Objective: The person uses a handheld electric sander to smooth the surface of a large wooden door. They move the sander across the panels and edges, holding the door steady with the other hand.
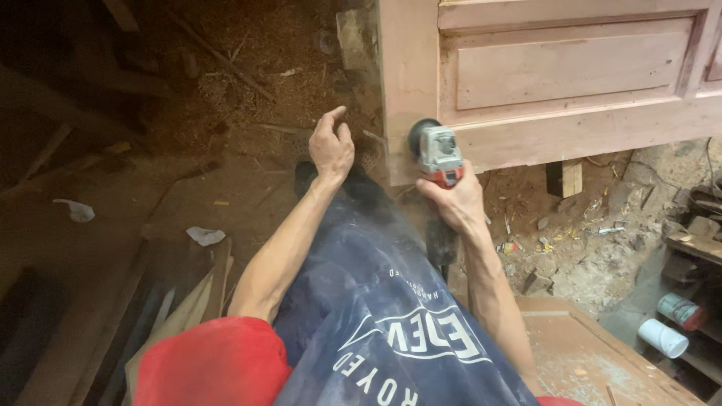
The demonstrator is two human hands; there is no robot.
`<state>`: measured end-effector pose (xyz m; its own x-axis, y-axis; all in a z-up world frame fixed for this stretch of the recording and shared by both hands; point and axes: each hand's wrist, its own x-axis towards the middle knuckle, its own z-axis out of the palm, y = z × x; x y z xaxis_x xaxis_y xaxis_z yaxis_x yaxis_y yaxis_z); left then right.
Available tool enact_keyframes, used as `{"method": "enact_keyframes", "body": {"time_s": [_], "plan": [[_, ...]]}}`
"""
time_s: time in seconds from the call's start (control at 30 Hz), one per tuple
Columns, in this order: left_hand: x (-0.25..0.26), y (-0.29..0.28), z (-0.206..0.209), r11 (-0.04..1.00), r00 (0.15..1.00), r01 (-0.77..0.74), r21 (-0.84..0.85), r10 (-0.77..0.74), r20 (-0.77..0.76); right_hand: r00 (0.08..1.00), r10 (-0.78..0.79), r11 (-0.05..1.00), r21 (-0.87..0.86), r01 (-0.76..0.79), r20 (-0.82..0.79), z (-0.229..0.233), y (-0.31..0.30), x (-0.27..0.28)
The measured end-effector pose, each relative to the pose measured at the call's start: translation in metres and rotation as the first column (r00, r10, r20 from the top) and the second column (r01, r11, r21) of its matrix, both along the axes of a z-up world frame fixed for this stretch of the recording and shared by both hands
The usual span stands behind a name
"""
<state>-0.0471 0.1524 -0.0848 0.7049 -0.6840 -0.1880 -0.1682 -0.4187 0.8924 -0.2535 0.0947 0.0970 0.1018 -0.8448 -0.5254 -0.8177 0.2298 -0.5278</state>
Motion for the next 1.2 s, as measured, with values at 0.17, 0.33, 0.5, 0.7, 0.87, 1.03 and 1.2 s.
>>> {"method": "enact_keyframes", "body": {"time_s": [0.17, 0.33, 0.5, 0.7, 0.87, 1.03, 1.2], "plan": [[0.01, 0.006, 0.004, 0.999, 0.998, -0.035, 0.001, 0.035, -0.053, 0.999, -0.045, 0.998, 0.035, 0.045, -0.008, 0.008, 0.004, 0.003], [0.019, 0.008, 0.022, 0.999, 0.981, -0.047, 0.026, 0.051, -0.188, 0.997, 0.076, 0.992, 0.102, -0.074, -0.014, 0.005, 0.013, 0.025], [0.02, 0.004, 0.047, 0.999, 0.996, 0.052, -0.014, -0.053, -0.072, 0.999, 0.026, 0.999, 0.036, -0.028, 0.047, 0.011, 0.001, -0.007], [-0.042, -0.024, 0.069, 0.88, 0.832, 0.462, -0.109, -0.388, 0.397, 0.981, -0.192, 0.977, 0.089, 0.194, -0.025, 0.006, -0.042, -0.086], [-0.097, -0.078, 0.064, 0.748, 0.62, 0.663, 0.039, -0.578, 0.531, 0.983, -0.183, 0.982, -0.053, 0.184, 0.023, 0.001, -0.089, -0.164], [-0.121, -0.099, 0.07, 0.749, 0.581, 0.61, 0.259, -0.645, 0.496, 0.949, -0.29, 0.954, -0.034, 0.296, 0.125, 0.0, -0.139, -0.251], [-0.126, -0.107, 0.081, 0.741, 0.588, 0.587, 0.325, -0.667, 0.457, 0.847, -0.501, 0.861, -0.002, 0.509, 0.178, 0.005, -0.18, -0.327]]}}
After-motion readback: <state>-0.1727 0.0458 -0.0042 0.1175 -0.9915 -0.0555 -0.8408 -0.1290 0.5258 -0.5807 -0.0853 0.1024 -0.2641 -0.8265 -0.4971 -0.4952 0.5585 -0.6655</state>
